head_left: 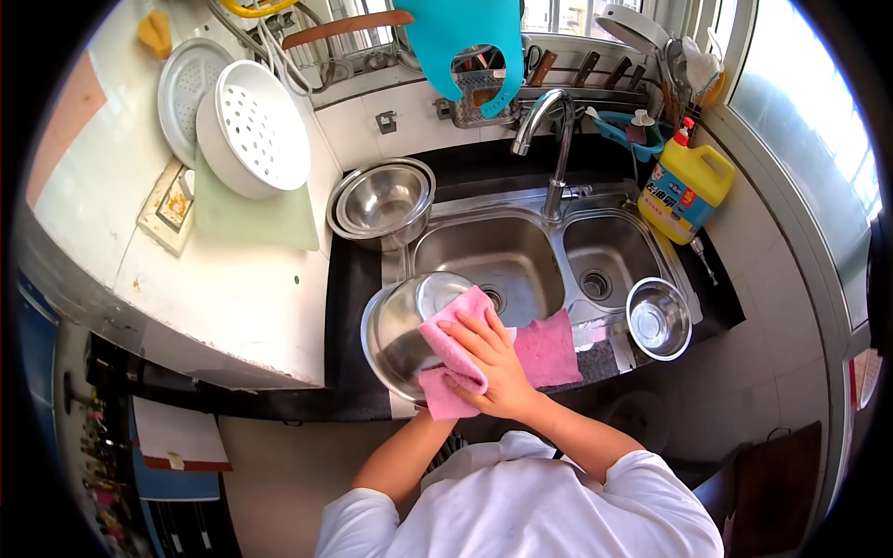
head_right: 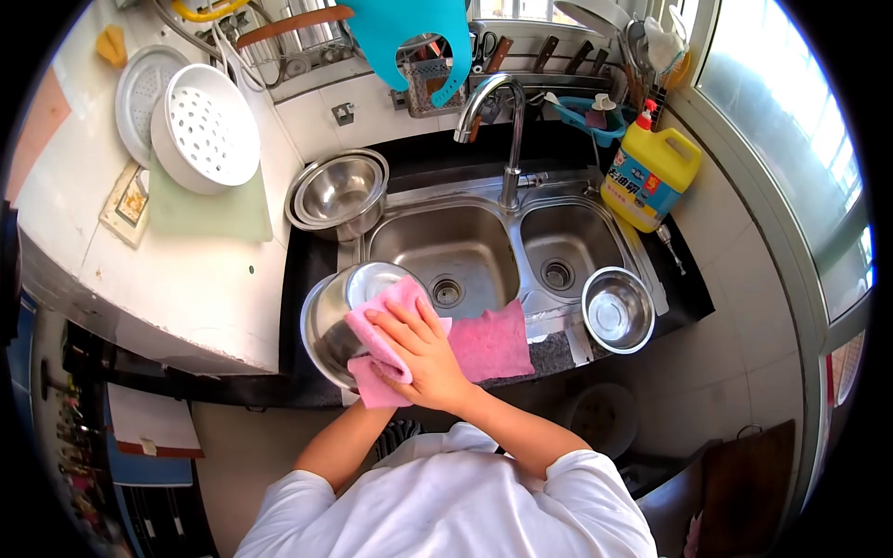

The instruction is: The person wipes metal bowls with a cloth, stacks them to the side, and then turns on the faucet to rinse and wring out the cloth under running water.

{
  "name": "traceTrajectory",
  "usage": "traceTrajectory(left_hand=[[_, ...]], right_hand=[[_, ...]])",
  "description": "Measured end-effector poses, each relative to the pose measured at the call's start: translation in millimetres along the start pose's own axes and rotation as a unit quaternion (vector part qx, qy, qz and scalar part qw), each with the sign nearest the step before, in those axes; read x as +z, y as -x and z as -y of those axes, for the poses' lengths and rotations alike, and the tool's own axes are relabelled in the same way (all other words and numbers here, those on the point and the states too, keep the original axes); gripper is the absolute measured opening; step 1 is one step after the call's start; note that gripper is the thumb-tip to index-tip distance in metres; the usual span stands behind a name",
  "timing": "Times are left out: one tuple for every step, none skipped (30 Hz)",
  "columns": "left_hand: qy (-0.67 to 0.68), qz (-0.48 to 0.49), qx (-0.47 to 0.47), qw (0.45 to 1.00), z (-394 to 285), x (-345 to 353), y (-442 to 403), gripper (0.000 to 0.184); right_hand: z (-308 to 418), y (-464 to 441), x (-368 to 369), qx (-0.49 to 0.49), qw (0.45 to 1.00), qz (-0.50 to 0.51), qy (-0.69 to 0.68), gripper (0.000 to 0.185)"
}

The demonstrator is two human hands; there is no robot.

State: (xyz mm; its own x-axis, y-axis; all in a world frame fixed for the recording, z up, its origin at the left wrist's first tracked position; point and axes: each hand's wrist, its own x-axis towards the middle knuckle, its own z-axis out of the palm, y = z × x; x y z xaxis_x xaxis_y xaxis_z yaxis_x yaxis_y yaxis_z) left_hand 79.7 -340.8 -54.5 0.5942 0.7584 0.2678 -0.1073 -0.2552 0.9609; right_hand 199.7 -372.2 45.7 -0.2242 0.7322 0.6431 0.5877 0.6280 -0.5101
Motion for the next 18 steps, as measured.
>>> traceTrajectory(left_hand=[[0.025,-0.019,-0.01,0.999,1,1,1,0.054],[0.049,-0.034,-0.019,0.998,3,2,1,0.053],[0.076,-0.049,-0.027,0.996,5,3,1,0.052],[0.106,-0.057,-0.033,0.992,7,7,1,0.051],[0.136,-0.066,-0.037,0.988,9,10,0,0.05],[0.18,-0.063,-0.04,0.981,10,13,0,0.049],[0.23,-0.059,-0.039,0.971,13,17,1,0.048],[0.288,-0.05,-0.042,0.955,16,20,2,0.047],[0.35,-0.038,-0.045,0.935,20,25,2,0.047],[0.427,-0.012,-0.047,0.903,21,27,4,0.046],[0.504,0.014,-0.05,0.862,24,30,5,0.045],[0.574,0.045,-0.052,0.816,28,32,6,0.045],[0.629,0.08,-0.051,0.772,30,31,6,0.044],[0.679,0.112,-0.053,0.723,32,30,5,0.044],[0.715,0.143,-0.052,0.682,34,27,6,0.043],[0.743,0.173,-0.051,0.645,34,24,5,0.043],[0.759,0.189,-0.054,0.62,32,19,3,0.042],[0.772,0.206,-0.052,0.599,30,14,1,0.042]], right_hand=[[0,-7,-4,-0.034,0.998,0.049,0.026,0.054],[3,-17,-12,-0.025,0.997,0.073,0.015,0.055],[1,-23,-14,-0.025,0.997,0.073,0.014,0.055],[-2,-29,-15,-0.016,0.996,0.078,-0.029,0.055],[-4,-33,-17,-0.008,0.994,0.083,-0.072,0.054],[-12,-34,-13,0.006,0.993,0.069,-0.097,0.051],[-18,-33,-10,0.006,0.993,0.07,-0.098,0.051],[-25,-32,-9,0.066,0.989,0.048,-0.122,0.047],[-31,-31,-8,0.126,0.981,0.027,-0.146,0.044],[-36,-32,-10,0.168,0.975,0.032,-0.142,0.039],[-45,-29,-4,0.212,0.961,-0.001,-0.18,0.038],[-55,-25,-2,0.287,0.923,0.016,-0.257,0.039],[-65,-20,-2,0.359,0.872,0.033,-0.33,0.039],[-72,-15,-5,0.401,0.827,0.002,-0.395,0.039],[-79,-10,-8,0.439,0.774,-0.028,-0.456,0.04],[-86,-1,-8,0.456,0.752,-0.042,-0.475,0.04],[-93,10,-5,0.478,0.737,-0.075,-0.472,0.041],[-100,19,-5,0.482,0.705,-0.095,-0.512,0.04]])
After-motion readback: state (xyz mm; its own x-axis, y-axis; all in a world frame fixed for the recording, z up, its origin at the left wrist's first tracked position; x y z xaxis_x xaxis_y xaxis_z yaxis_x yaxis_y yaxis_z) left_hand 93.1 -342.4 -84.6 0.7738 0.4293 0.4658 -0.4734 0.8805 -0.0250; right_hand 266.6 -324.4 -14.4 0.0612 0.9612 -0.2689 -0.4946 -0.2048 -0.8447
